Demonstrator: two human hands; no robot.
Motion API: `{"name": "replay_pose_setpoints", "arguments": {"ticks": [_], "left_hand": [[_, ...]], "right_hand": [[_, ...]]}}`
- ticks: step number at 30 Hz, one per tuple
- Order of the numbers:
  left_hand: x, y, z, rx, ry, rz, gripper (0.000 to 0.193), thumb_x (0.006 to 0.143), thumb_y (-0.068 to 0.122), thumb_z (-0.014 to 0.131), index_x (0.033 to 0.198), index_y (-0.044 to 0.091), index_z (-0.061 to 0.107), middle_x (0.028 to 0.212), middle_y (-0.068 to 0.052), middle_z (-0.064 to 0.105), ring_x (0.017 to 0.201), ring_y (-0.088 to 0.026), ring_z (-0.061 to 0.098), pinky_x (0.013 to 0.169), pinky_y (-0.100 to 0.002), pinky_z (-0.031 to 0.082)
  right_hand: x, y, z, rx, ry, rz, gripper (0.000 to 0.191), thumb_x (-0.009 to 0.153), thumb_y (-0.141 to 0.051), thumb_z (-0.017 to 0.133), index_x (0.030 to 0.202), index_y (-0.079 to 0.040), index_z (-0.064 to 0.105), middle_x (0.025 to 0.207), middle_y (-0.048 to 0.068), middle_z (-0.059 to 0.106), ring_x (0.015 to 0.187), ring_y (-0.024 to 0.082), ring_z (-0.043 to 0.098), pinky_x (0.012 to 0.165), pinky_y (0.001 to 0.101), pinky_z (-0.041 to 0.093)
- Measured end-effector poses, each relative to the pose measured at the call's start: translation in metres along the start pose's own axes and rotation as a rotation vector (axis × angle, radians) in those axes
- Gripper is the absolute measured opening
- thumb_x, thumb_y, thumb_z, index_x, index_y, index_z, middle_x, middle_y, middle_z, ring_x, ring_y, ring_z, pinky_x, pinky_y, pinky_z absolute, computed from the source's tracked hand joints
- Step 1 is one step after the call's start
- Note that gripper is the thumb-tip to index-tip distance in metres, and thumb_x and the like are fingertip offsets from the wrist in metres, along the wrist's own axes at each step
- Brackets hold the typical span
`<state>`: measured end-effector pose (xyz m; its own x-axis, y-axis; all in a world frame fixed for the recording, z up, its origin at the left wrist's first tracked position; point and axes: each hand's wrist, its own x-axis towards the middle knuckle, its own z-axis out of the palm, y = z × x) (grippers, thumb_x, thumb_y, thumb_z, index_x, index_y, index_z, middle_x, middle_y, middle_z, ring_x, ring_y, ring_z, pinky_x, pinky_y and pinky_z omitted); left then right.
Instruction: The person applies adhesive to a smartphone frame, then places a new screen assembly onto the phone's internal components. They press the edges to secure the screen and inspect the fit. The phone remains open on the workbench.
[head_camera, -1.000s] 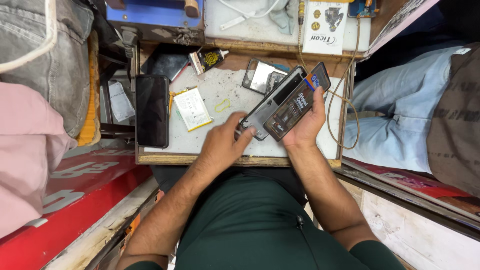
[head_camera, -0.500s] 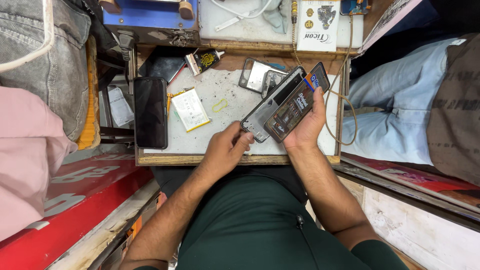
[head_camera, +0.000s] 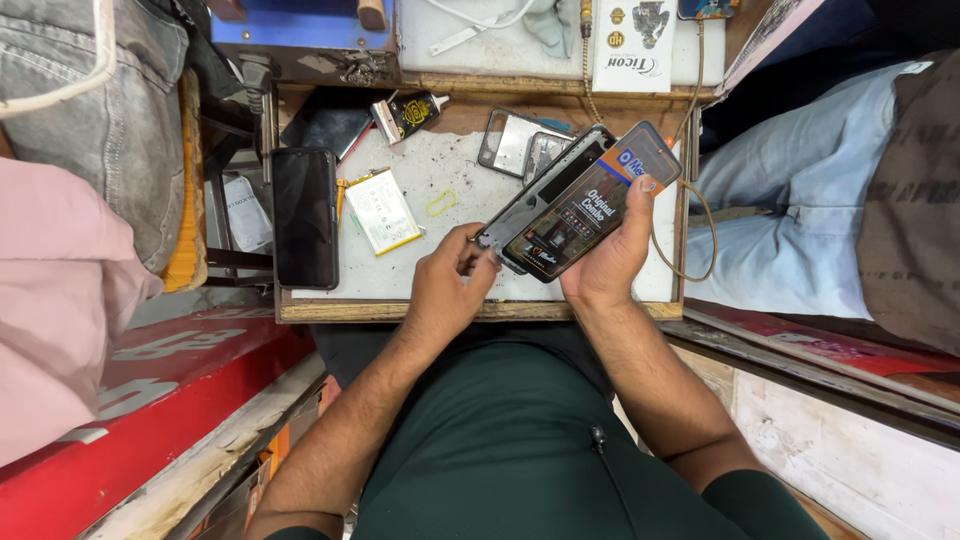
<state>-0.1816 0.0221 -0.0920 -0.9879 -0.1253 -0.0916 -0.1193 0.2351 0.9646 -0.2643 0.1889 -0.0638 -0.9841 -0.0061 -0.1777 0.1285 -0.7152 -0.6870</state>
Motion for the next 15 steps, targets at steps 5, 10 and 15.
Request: {"name": "replay_pose_setpoints", "arguments": {"ticks": [5,10,15], "left_hand": [[-0.005,0.018,-0.025,-0.146,0.017,0.113,0.040,0.100,0.014,0.062,0.136,-0.001,0.055,0.128,-0.015,0.066,0.111,-0.020,0.066,0.092,-0.032,0.055],[0.004,0.020,-0.032,-0.182,-0.161,0.320,0.030,0.102,0.016,0.067,0.124,-0.004,0.066,0.141,-0.016,0.056,0.128,-0.025,0.058,0.106,-0.036,0.048],[0.012,0.005,-0.012,-0.694,-0.165,-0.086,0.029,0.103,0.018,0.068,0.121,-0.005,0.072,0.122,-0.015,0.065,0.111,-0.023,0.064,0.099,-0.037,0.052]], "right_hand": [[0.005,-0.003,0.001,-0.126,-0.056,0.100,0.047,0.105,-0.043,0.055,0.130,-0.004,0.058,0.120,0.009,0.066,0.111,0.020,0.066,0.099,0.0390,0.055],[-0.003,0.003,-0.002,-0.360,-0.239,0.320,0.047,0.106,-0.040,0.056,0.123,0.003,0.062,0.110,0.011,0.071,0.099,0.020,0.069,0.092,0.0379,0.056],[-0.003,0.004,0.007,-0.419,-0.448,0.331,0.051,0.111,-0.043,0.054,0.130,0.004,0.061,0.126,0.014,0.067,0.117,0.020,0.063,0.106,0.0328,0.051]]}}
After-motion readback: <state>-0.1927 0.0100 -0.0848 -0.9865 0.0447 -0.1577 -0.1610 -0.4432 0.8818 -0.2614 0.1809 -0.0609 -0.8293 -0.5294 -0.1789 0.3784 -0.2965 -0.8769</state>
